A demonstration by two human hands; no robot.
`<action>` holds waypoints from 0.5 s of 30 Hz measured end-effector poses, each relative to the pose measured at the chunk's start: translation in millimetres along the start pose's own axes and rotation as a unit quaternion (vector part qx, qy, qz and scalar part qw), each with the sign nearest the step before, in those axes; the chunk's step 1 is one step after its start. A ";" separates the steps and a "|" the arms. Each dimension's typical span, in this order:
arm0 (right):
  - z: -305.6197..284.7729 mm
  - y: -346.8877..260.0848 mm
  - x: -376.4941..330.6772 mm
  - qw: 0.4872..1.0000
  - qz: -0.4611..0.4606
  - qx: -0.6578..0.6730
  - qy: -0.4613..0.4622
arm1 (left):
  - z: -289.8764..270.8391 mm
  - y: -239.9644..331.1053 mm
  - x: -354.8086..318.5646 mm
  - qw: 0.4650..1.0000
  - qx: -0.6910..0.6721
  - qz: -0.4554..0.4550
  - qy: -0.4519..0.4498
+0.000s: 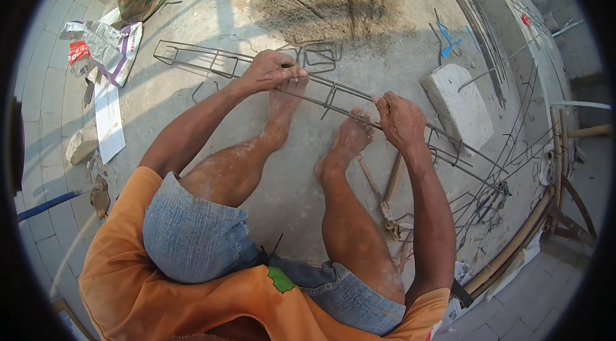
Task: The person assembles a rebar cage by hand, using wire to bind longitudinal bars to rectangular stirrups and striking the cage with a hammer.
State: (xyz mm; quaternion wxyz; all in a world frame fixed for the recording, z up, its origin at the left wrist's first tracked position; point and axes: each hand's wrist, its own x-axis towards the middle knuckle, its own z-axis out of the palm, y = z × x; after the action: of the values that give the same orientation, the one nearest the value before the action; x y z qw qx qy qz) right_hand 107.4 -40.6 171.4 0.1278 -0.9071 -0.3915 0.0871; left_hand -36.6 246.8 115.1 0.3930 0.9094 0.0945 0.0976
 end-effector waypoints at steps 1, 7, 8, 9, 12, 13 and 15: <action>-5.2 3.1 6.6 1.000 -0.010 0.002 0.010 | -1.3 3.6 7.2 1.000 -0.007 0.006 -0.005; -28.0 14.3 6.4 0.993 -0.079 -0.060 0.059 | -19.3 16.1 42.2 0.998 0.054 -0.024 -0.016; -32.4 14.5 6.1 0.984 -0.104 -0.113 0.084 | -26.7 25.5 46.9 0.997 0.059 -0.040 -0.030; -36.8 14.1 5.4 0.984 -0.101 -0.116 0.090 | -30.8 30.3 51.0 0.997 0.060 -0.033 -0.029; -45.7 7.4 2.4 0.969 -0.147 -0.130 0.148 | -44.5 45.4 55.6 0.997 0.073 -0.024 0.022; -46.2 3.8 1.9 0.950 -0.173 -0.171 0.194 | -51.0 51.4 56.5 0.997 0.076 -0.021 0.028; -50.7 1.0 0.9 0.923 -0.205 -0.215 0.244 | -65.7 68.8 55.4 0.997 0.074 -0.002 0.033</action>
State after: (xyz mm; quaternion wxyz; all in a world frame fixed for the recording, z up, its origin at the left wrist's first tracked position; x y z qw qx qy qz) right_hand 121.8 -48.9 219.3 0.0360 -0.8060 -0.5349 -0.2510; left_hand 6.8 260.0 215.4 0.3212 0.9323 0.1158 0.1192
